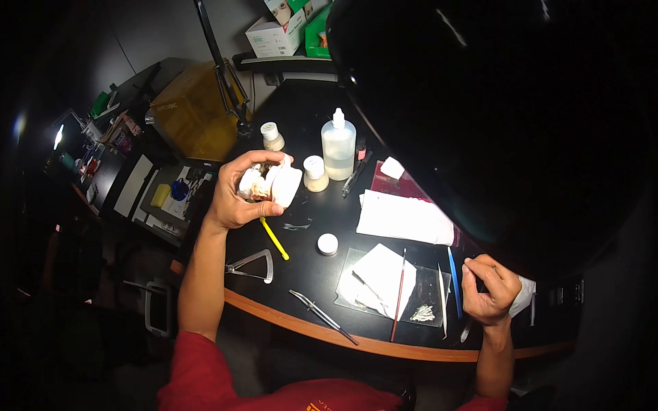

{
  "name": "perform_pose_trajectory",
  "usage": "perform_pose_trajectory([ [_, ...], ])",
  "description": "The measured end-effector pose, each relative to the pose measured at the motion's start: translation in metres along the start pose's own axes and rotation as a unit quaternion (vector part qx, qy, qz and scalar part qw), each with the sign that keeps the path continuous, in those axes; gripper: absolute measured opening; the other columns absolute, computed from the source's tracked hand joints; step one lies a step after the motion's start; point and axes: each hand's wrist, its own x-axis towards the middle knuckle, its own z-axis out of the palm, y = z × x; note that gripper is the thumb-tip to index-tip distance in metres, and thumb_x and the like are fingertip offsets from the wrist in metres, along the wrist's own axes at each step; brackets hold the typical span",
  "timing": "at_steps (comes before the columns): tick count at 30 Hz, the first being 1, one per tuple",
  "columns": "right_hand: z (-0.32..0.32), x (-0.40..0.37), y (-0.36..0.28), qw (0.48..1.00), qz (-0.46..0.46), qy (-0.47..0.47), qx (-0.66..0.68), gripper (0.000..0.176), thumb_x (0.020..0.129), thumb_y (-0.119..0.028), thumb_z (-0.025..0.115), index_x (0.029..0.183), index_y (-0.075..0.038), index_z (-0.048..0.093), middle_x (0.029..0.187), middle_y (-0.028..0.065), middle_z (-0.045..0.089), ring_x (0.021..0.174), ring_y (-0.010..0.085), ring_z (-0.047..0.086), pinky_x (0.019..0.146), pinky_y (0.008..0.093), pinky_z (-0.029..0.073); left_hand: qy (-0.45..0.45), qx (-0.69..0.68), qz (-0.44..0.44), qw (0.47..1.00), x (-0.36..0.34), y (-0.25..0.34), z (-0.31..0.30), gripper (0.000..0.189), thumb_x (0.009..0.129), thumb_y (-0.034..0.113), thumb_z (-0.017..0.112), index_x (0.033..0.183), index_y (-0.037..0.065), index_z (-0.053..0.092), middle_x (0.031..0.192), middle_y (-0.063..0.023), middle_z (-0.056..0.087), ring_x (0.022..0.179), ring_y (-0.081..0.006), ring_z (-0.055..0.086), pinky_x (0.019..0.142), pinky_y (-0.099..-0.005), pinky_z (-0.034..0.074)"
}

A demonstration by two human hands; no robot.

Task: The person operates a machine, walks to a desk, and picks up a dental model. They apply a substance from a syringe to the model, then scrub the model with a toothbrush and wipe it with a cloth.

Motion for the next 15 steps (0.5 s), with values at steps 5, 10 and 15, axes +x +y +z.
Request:
perform_pose_trajectory([
  [5, 0.0014, 0.0003, 0.0006, 1.0, -0.002, -0.006, 0.006, 0.012, 0.077, 0.012, 0.07, 0.087, 0.006, 0.071, 0.072, 0.0129, 0.066, 0.06, 0.0191, 0.064, 0.054, 0.0268, 0.049, -0.008, -0.016, 0.021, 1.0, 0.0003, 0.0013, -0.0005, 0.074, 0.065, 0.015, 0.098, 0.128, -0.003, 0.064, 0.127, -0.0161, 0.07, 0.114, -0.0174, 0.066, 0.103, -0.0308, 0.051],
  [10, 0.0032, -0.0005, 0.0037, 1.0, -0.014, -0.005, 0.008, 0.012, 0.076, 0.012, 0.07, 0.086, 0.006, 0.07, 0.074, 0.0125, 0.065, 0.061, 0.019, 0.064, 0.054, 0.0269, 0.048, -0.005, -0.031, 0.044, 0.999, 0.0015, 0.0023, 0.0009, 0.072, 0.065, 0.011, 0.099, 0.127, -0.001, 0.065, 0.12, -0.0106, 0.07, 0.11, -0.0149, 0.066, 0.099, -0.0295, 0.052],
  [15, 0.004, -0.001, 0.0034, 1.0, -0.009, -0.002, 0.006, 0.012, 0.076, 0.013, 0.071, 0.086, 0.006, 0.07, 0.074, 0.0117, 0.065, 0.061, 0.0184, 0.063, 0.053, 0.0267, 0.047, -0.003, -0.022, 0.056, 0.998, 0.0017, 0.0029, 0.0, 0.072, 0.065, 0.012, 0.099, 0.127, -0.001, 0.066, 0.124, -0.0123, 0.069, 0.114, -0.017, 0.066, 0.103, -0.0309, 0.051],
])
